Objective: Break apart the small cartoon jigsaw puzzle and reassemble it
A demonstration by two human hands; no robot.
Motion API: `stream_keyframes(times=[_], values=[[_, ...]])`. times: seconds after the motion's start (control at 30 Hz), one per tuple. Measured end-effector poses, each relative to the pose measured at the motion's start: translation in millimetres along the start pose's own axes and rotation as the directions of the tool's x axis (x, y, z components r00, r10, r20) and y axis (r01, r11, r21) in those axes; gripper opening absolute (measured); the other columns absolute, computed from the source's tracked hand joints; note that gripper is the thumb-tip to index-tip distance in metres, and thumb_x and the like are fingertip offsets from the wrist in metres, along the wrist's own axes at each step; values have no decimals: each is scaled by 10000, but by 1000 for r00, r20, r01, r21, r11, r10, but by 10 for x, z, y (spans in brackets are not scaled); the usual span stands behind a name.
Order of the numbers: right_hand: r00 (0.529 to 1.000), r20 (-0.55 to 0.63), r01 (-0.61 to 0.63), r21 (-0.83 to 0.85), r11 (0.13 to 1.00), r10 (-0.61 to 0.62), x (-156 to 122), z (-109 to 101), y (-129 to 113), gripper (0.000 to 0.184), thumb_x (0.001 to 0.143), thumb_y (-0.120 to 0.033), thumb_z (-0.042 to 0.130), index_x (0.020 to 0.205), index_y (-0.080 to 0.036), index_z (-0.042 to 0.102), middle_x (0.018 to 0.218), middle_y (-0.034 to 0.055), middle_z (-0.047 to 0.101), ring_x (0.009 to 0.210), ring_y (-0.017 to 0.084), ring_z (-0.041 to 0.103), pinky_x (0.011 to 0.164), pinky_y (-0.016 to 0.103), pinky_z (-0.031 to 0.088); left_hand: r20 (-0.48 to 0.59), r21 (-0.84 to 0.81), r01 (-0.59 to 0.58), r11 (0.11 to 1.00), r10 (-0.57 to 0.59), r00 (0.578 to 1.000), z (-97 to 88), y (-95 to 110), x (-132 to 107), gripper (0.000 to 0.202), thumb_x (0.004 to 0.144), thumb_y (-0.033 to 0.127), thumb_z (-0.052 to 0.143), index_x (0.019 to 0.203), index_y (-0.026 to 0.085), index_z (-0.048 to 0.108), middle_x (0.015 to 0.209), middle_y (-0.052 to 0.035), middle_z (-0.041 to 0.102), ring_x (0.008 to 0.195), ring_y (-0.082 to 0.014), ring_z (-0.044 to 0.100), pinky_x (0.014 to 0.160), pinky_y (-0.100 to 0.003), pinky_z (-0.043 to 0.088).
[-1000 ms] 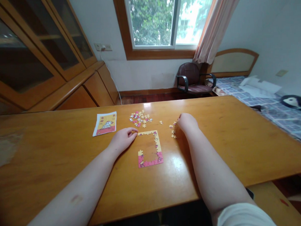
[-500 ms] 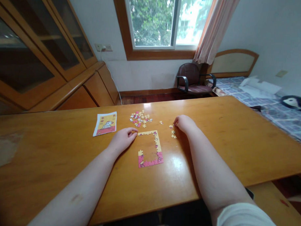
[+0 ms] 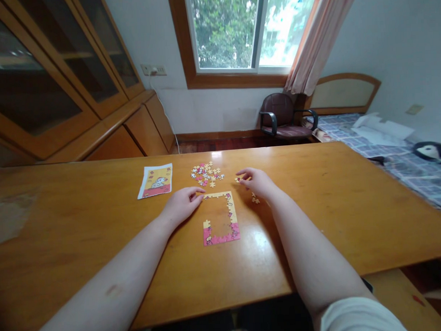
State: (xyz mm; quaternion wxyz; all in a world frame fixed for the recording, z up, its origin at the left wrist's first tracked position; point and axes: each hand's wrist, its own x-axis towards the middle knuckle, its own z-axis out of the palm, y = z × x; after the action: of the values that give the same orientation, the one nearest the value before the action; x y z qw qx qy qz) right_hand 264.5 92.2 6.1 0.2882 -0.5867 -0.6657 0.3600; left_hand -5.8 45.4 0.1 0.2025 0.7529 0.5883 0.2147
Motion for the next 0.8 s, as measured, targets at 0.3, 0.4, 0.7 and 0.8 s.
stream_keyframes(times=[0.3,0.4,0.7,0.8], values=[[983,115,82,428,900,-144,-196,571,-256,355,650,-320,760,908,-191,554,637,-38,620,545,125,615,551,252,482,18,-298,-91,950,101,995,76,78,-46,260,806,364,550,930,197,706,665,8,593,626,-138,518,612,-249,399],[976,54,185,295,937,-210,-250,662,-266,334,643,-333,767,861,-200,552,640,-49,613,545,107,574,543,236,437,52,-460,-40,887,72,996,123,78,-39,257,791,374,567,890,170,688,714,-5,629,656,-138,534,635,-250,417],[957,-17,290,48,956,-290,-320,733,-295,295,688,-373,753,845,-201,573,671,-41,626,587,101,546,572,225,407,95,-596,30,802,34,995,172,39,-19,260,755,394,608,829,148,647,789,-33,658,721,-156,571,714,-286,454],[944,35,327,25,945,-328,-330,709,-301,281,726,-374,728,909,-204,601,710,-25,662,606,102,569,593,224,424,86,-584,26,811,30,996,146,44,-17,236,759,382,594,785,150,628,757,-19,639,720,-151,565,715,-279,451]])
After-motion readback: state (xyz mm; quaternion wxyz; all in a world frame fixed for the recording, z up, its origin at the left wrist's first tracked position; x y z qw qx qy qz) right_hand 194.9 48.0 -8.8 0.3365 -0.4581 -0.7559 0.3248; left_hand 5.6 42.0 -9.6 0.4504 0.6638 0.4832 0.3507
